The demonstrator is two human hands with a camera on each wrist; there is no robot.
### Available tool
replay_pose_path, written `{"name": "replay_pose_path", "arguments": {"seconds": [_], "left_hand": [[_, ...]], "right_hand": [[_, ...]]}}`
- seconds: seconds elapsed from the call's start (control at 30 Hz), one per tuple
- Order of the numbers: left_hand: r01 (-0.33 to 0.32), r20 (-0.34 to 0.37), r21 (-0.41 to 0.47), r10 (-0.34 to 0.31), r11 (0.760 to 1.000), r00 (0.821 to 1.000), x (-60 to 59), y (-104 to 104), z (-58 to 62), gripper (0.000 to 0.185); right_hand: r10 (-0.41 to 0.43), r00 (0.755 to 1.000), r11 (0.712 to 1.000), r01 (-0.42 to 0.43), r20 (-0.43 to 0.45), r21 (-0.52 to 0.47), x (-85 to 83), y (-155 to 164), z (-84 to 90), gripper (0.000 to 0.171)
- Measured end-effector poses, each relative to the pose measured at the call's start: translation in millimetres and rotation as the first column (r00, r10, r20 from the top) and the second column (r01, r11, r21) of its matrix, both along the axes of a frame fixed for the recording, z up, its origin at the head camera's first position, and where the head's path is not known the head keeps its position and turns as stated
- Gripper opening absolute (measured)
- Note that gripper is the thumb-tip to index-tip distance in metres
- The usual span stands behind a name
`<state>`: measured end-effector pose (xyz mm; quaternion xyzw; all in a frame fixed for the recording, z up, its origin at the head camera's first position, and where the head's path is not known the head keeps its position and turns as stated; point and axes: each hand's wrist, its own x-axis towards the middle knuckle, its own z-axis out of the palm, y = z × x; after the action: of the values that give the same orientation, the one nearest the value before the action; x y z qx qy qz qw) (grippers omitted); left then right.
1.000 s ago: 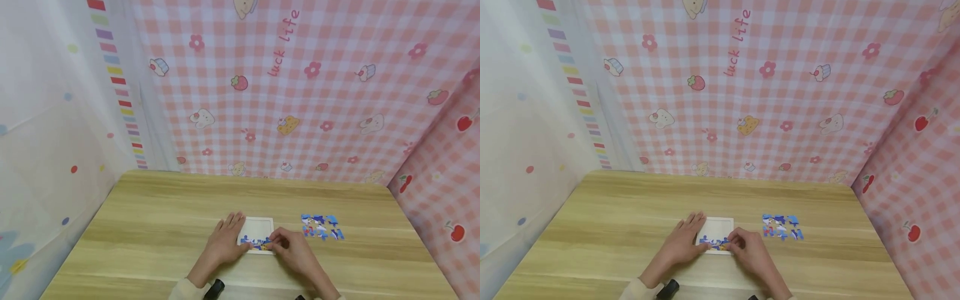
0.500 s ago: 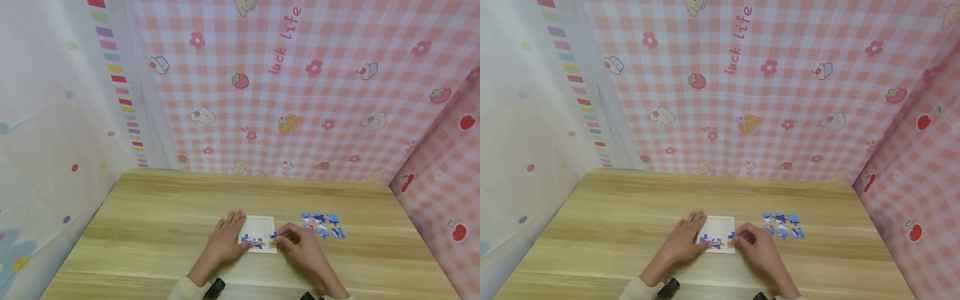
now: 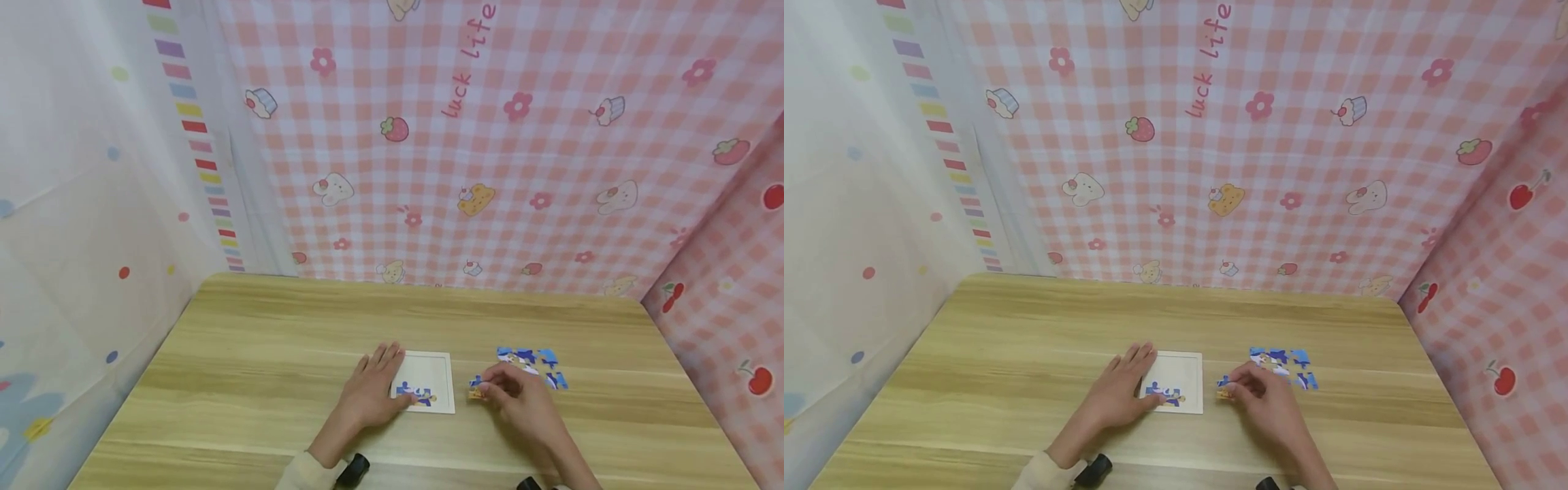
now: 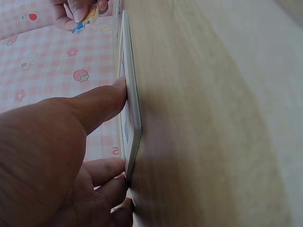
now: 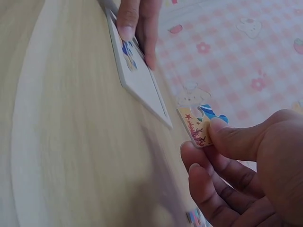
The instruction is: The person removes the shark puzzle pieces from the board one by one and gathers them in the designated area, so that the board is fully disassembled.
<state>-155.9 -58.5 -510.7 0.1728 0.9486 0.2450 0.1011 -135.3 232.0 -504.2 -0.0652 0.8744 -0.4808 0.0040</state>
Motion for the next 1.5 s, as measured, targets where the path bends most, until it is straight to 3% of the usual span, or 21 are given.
{"name": "replay_pose_path", "arguments": {"seconds": [0.4, 0.8, 1.13, 1.5], "left_hand": [[-0.003, -0.002, 0.000, 0.003, 1.000, 1.000, 2.1, 0.7, 1.3, 0.086], [-0.001, 0.003, 0.008, 0.001, 1.000, 1.000, 1.7, -0.5, 3.0, 0.086], [-0.004, 0.004, 0.004, 0.004, 1.000, 1.000, 2.9, -1.8, -1.4, 0.087], [-0.001, 0.000, 0.005, 0.001, 1.000, 1.000, 0.8, -1.7, -1.2, 0.086]], "right_hand": [[-0.048, 0.998, 0.999, 0.047, -0.040, -0.023, 7.4, 29.5, 1.5, 0.006], [-0.129, 0.987, 0.988, 0.136, -0.097, 0.069, 13.6, 54.0, 0.8, 0.004], [-0.214, 0.971, 0.961, 0.229, -0.110, 0.155, 20.7, 73.0, -1.6, 0.005], [-0.337, 0.941, 0.934, 0.336, -0.020, 0.122, 18.6, 97.6, -8.6, 0.018]]}}
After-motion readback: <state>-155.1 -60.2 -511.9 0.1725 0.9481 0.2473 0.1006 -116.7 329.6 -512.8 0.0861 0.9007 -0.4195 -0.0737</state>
